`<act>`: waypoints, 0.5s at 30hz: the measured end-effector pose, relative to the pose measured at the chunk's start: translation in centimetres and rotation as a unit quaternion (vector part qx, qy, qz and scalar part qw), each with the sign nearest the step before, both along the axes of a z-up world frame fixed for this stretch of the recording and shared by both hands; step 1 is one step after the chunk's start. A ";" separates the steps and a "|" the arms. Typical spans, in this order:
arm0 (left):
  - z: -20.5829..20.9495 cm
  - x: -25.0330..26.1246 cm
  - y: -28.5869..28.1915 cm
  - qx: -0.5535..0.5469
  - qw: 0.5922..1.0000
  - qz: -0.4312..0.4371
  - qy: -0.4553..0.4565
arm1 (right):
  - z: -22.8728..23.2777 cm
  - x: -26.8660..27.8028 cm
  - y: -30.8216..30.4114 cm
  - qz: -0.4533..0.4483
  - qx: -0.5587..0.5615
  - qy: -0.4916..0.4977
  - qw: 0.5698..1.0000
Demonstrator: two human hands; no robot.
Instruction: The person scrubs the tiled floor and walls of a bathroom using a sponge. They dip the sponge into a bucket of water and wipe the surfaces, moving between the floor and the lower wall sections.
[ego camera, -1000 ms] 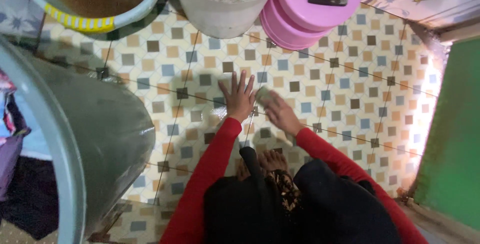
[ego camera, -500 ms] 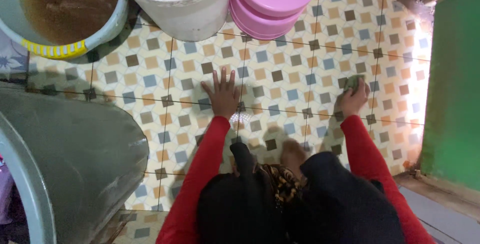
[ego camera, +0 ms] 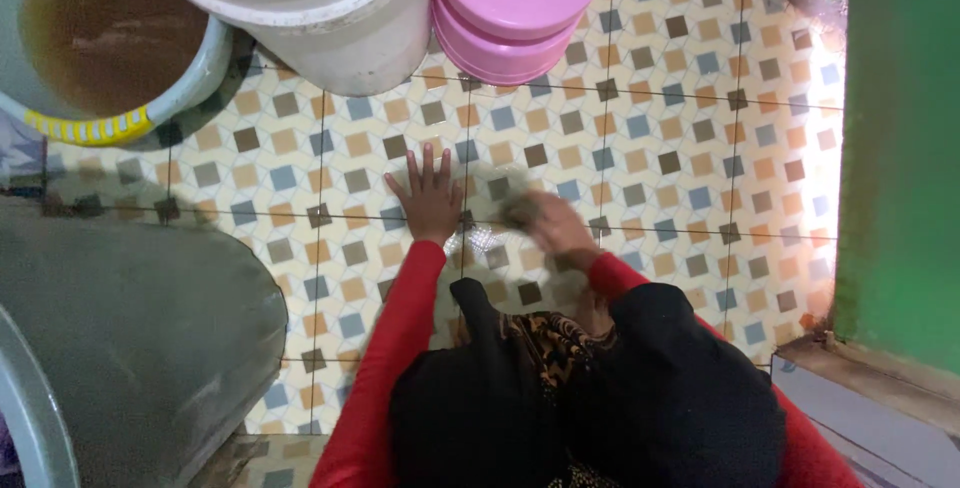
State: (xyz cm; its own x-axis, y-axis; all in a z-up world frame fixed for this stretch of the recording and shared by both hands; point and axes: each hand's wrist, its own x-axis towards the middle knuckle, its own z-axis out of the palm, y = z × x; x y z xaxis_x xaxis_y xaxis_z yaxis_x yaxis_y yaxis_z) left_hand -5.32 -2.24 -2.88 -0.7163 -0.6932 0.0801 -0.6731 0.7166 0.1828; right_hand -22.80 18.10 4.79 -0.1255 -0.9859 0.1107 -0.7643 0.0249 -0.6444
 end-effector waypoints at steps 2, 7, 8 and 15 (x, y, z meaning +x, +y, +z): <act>0.1 -0.1 0.0 0.002 1.000 0.000 -0.026 | 0.1 -4.1 1.9 -0.049 -0.128 0.158 0.978; 0.2 0.0 0.5 -0.029 0.999 0.001 -0.014 | -0.5 -12.6 11.5 -0.373 -0.042 0.107 0.921; 0.3 -0.1 0.4 -0.029 1.000 0.000 -0.012 | -1.0 -13.9 13.3 -0.427 -0.048 0.148 0.891; 0.9 0.0 0.5 -0.002 1.000 -0.004 0.022 | -5.4 -16.6 15.5 -0.603 -0.056 0.181 0.775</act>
State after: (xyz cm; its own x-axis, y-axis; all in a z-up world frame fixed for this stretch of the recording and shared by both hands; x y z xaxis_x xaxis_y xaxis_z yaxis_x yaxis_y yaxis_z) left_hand -5.30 -1.73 -1.96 -0.7181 -0.6867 0.1133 -0.6584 0.7230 0.2092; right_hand -39.38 33.58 -0.57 -0.8888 -0.1582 0.4302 -0.3604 0.8211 -0.4426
